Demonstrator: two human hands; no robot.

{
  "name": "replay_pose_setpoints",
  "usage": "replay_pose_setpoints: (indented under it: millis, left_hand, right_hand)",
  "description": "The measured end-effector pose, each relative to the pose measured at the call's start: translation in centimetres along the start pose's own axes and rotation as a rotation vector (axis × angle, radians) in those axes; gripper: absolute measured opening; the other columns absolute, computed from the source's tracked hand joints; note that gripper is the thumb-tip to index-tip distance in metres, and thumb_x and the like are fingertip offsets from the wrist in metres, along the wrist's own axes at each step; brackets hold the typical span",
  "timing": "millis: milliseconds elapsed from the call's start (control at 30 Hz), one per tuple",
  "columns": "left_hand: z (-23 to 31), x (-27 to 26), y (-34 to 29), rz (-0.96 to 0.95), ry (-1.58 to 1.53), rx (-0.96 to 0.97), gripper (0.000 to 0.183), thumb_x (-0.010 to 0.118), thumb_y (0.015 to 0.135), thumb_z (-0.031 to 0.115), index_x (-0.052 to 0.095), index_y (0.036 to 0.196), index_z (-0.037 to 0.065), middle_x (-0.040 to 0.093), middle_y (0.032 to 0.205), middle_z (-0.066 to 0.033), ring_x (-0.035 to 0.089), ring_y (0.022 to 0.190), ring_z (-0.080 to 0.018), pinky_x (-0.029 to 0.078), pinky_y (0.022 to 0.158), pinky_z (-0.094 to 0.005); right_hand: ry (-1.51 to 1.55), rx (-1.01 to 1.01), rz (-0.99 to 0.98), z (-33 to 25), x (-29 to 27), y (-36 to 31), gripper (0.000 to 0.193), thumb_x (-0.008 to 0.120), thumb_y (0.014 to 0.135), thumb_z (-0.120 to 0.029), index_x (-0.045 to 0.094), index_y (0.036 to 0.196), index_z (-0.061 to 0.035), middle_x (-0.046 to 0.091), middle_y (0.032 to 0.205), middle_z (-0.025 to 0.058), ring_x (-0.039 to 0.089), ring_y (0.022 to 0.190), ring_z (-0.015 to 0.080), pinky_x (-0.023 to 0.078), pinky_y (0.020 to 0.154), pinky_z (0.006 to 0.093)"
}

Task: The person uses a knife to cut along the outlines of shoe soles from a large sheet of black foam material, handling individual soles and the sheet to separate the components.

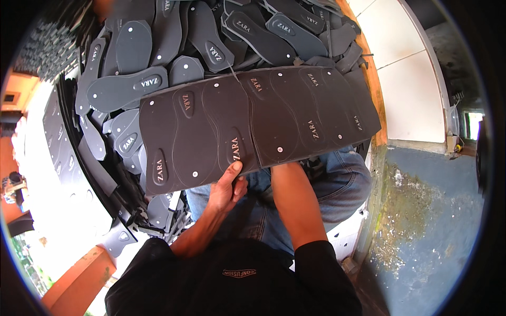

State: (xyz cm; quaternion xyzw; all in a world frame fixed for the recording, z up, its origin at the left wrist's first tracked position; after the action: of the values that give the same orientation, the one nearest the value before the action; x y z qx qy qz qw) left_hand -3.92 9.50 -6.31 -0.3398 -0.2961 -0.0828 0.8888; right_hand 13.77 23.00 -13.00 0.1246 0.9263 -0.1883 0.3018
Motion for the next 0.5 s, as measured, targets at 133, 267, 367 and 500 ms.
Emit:
replay_pose_setpoints:
  millis: [133,267,367,500]
  left_hand:
    - [-0.2,-2.5,-2.0,0.020,0.105,0.003,0.038,0.054,0.088,0.040,0.045,0.068,0.009,0.038,0.043,0.0000,0.030,0.030,-0.0109,0.024,0.031,-0.0243]
    - [-1.2,-4.7,-6.7,-0.103,0.241,-0.017,0.042,0.065,0.083,0.019,0.045,0.115,0.000,0.050,0.063,-0.0056,0.044,0.040,-0.0137,0.035,0.034,-0.0255]
    - [0.9,-7.0,-7.3,-0.091,0.230,0.024,0.055,0.071,0.078,0.013,0.042,0.122,-0.001,0.053,0.064,-0.0069,0.046,0.040,-0.0145,0.036,0.034,-0.0245]
    - [1.6,-10.7,-6.0,-0.165,0.152,-0.030,0.045,0.072,0.075,0.014,0.050,0.108,-0.008,0.050,0.054,-0.0054,0.042,0.035,-0.0129,0.033,0.030,-0.0237]
  right_hand:
    - [-0.075,-0.010,-0.054,-0.9,1.6,1.4,0.020,0.057,0.083,-0.015,0.061,0.100,-0.0062,0.047,0.062,-0.0020,0.043,0.050,0.0080,0.033,0.044,0.0241]
    - [-0.015,0.005,-0.094,-1.5,0.9,2.9,0.020,0.058,0.083,-0.015,0.061,0.100,-0.0065,0.046,0.059,-0.0031,0.042,0.047,0.0065,0.032,0.042,0.0230]
    - [0.219,0.038,-0.117,-2.1,-2.2,2.5,0.019,0.058,0.083,-0.014,0.061,0.100,-0.0068,0.045,0.058,-0.0039,0.041,0.045,0.0054,0.032,0.040,0.0222]
    - [0.640,0.138,-0.001,-2.2,-14.0,-3.7,0.018,0.057,0.086,-0.015,0.060,0.102,-0.0069,0.033,0.052,-0.0106,0.026,0.038,0.0002,0.020,0.037,0.0197]
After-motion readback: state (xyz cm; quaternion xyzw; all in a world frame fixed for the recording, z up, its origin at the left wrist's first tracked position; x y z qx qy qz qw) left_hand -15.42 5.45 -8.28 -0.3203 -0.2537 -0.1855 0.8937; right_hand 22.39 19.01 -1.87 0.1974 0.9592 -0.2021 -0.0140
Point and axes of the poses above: each hand's wrist, its own y-axis towards the middle knuckle, its own x-axis out of the palm, z = x × y, the point moved 9 cm from there along y, towards the middle knuckle
